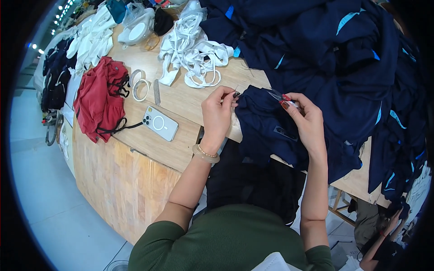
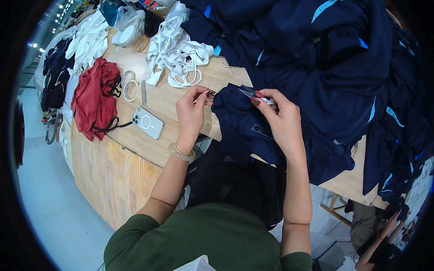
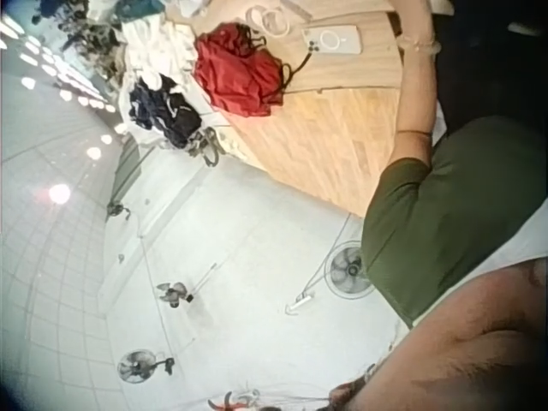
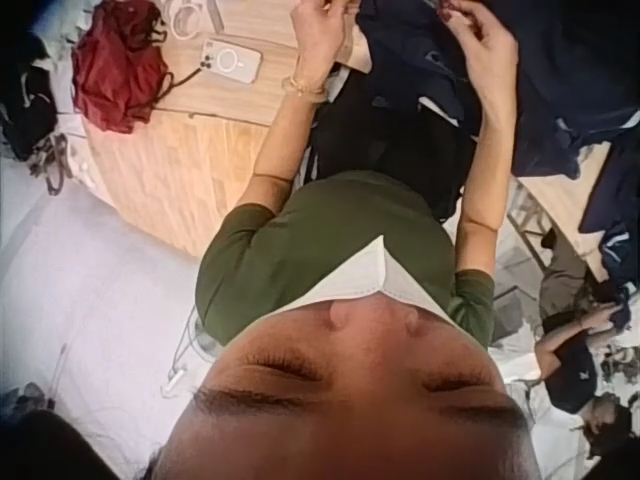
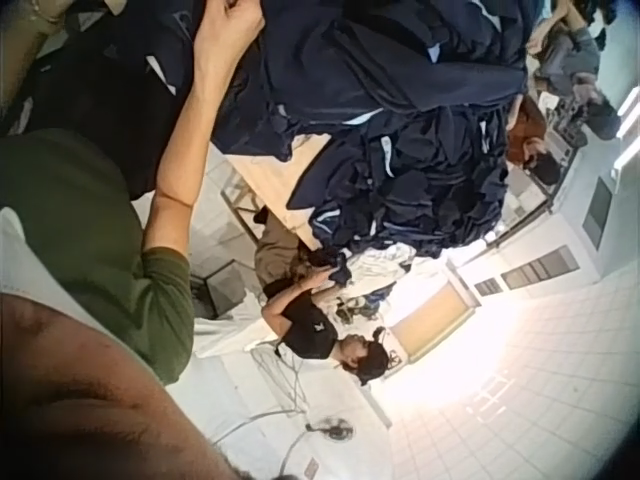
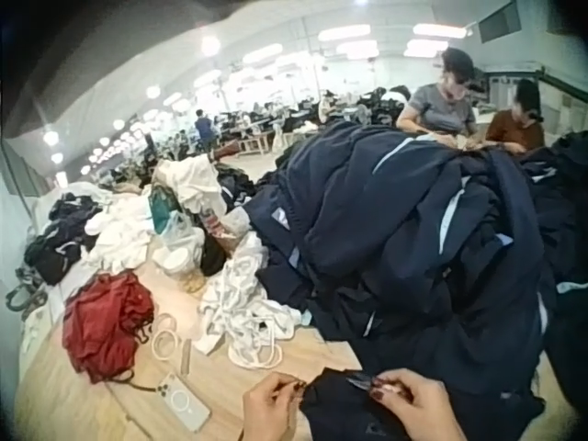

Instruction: Trimming loose threads from blue garments using small snips in a factory setting.

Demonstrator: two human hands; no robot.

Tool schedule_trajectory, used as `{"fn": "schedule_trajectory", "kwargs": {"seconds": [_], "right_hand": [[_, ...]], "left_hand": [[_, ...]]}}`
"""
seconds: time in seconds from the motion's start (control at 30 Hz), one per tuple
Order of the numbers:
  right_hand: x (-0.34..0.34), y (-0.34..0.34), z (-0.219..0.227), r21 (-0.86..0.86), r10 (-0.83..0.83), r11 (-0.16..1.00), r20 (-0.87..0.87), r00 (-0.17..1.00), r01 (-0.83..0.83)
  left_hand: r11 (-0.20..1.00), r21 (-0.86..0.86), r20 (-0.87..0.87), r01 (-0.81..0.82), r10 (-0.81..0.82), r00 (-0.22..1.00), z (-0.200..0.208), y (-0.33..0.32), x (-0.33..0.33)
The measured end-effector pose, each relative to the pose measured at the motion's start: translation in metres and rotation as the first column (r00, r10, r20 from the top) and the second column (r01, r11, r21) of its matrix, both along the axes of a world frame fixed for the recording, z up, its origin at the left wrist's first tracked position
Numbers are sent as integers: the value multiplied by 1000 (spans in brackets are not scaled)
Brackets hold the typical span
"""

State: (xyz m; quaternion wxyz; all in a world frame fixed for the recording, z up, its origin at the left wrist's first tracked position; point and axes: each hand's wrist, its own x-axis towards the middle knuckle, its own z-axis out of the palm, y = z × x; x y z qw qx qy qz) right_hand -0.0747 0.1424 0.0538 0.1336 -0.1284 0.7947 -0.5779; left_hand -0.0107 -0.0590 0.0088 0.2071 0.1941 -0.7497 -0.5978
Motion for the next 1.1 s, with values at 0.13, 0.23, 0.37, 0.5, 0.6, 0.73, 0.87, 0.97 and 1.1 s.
{"fn": "schedule_trajectory", "kwargs": {"seconds": [0.13, 0.23, 0.37, 0.5, 0.6, 0.73, 0.87, 0.97, 1.1], "right_hand": [[1, -17, 10, 54, 83, 996, -134, 988, -77], [4, -30, 14, 233, 184, 964, -252, 950, -125], [5, -42, 9, 464, 280, 885, -484, 829, -28], [2, -47, 8, 506, 299, 861, -596, 745, 59], [1, -48, 7, 528, 343, 849, -588, 732, 27], [1, -50, 6, 522, 347, 852, -605, 716, 28], [0, -50, 4, 535, 366, 845, -611, 702, 24], [1, -51, 6, 532, 374, 846, -604, 704, 6], [1, -52, 5, 521, 378, 853, -598, 706, -16]], "left_hand": [[999, 53, 1, 7, -7, 1000, 2, 0, 1], [999, 31, -42, 17, -16, 999, -1, -1, 1], [997, -18, -57, 70, -70, 996, 5, 1, 0], [995, -29, -56, 99, -101, 993, 2, 0, 1], [993, -50, -43, 104, -107, 993, 3, 1, 1], [998, -8, -108, 56, -57, 993, 1, 3, -2], [998, -22, -103, 63, -65, 993, 2, 3, -3], [998, -16, -99, 62, -63, 993, 3, 3, -2], [997, -31, -106, 68, -71, 992, 3, 3, -2]]}}
